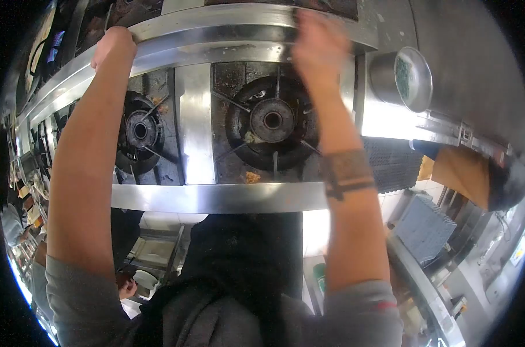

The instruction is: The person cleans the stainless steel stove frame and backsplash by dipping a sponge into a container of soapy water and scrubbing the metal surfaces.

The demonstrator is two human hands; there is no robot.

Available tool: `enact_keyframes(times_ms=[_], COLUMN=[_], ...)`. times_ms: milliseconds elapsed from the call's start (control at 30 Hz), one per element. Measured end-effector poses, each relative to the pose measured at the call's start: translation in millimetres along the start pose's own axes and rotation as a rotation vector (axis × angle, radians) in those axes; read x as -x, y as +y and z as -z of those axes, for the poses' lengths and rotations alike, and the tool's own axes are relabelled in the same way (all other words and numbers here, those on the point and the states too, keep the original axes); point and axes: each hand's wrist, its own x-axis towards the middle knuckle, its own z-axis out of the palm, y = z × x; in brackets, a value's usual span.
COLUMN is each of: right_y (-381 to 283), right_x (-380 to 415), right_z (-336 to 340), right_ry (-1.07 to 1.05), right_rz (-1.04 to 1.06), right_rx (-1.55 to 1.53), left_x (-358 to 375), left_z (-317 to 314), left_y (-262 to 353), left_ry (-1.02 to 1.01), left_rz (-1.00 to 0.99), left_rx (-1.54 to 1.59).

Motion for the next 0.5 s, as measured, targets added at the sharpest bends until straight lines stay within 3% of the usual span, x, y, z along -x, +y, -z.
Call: enact_keyframes(times_ms=[67, 133, 167, 200, 233, 267, 367, 433, 500], right_y=[42.9, -1.9, -35.0, -111.5, -137.6, -164.2, -120.6, -34.3, 29.8], right_x=[25.5, 25.7, 9.5, -14.1, -12.6, -19.7, -24.1, -13.8, 8.1], right_z=[18.4, 7.2, -2.3, -25.8, -68.2, -54.9, -44.1, -24.8, 10.6], right_ry=[0.091, 0.078, 0.067, 0.094, 0.056, 0.027, -0.104, 0.018, -0.024], right_rz=[-0.194, -0.435, -0.373, -0.235, -0.116, -0.103, 0.040, 0.098, -0.120], right_rx=[-0.122, -0.073, -0.108, -0.267, -0.405, -0.542, -0.433, -0.264, -0.146], left_x=[134.9, 124.6, 115.6, 95.5, 50.0, 29.5, 58.4, 83.4, 104.8], left_z=[80.3, 71.6, 64.3, 47.0, 23.7, 10.5, 16.3, 35.3, 61.0], left_y=[-62.7, -56.7, -46.4, -24.9, -10.8, -3.2, -11.6, -28.1, -43.6], left_ry=[0.076, 0.128, 0.182, 0.174, 0.184, 0.197, 0.178, 0.153, 0.133], left_rz=[0.115, 0.130, 0.144, 0.114, 0.202, 0.291, 0.251, 0.232, 0.224], left_rx=[0.509, 0.378, 0.258, 0.265, 0.220, 0.176, 0.295, 0.423, 0.560])
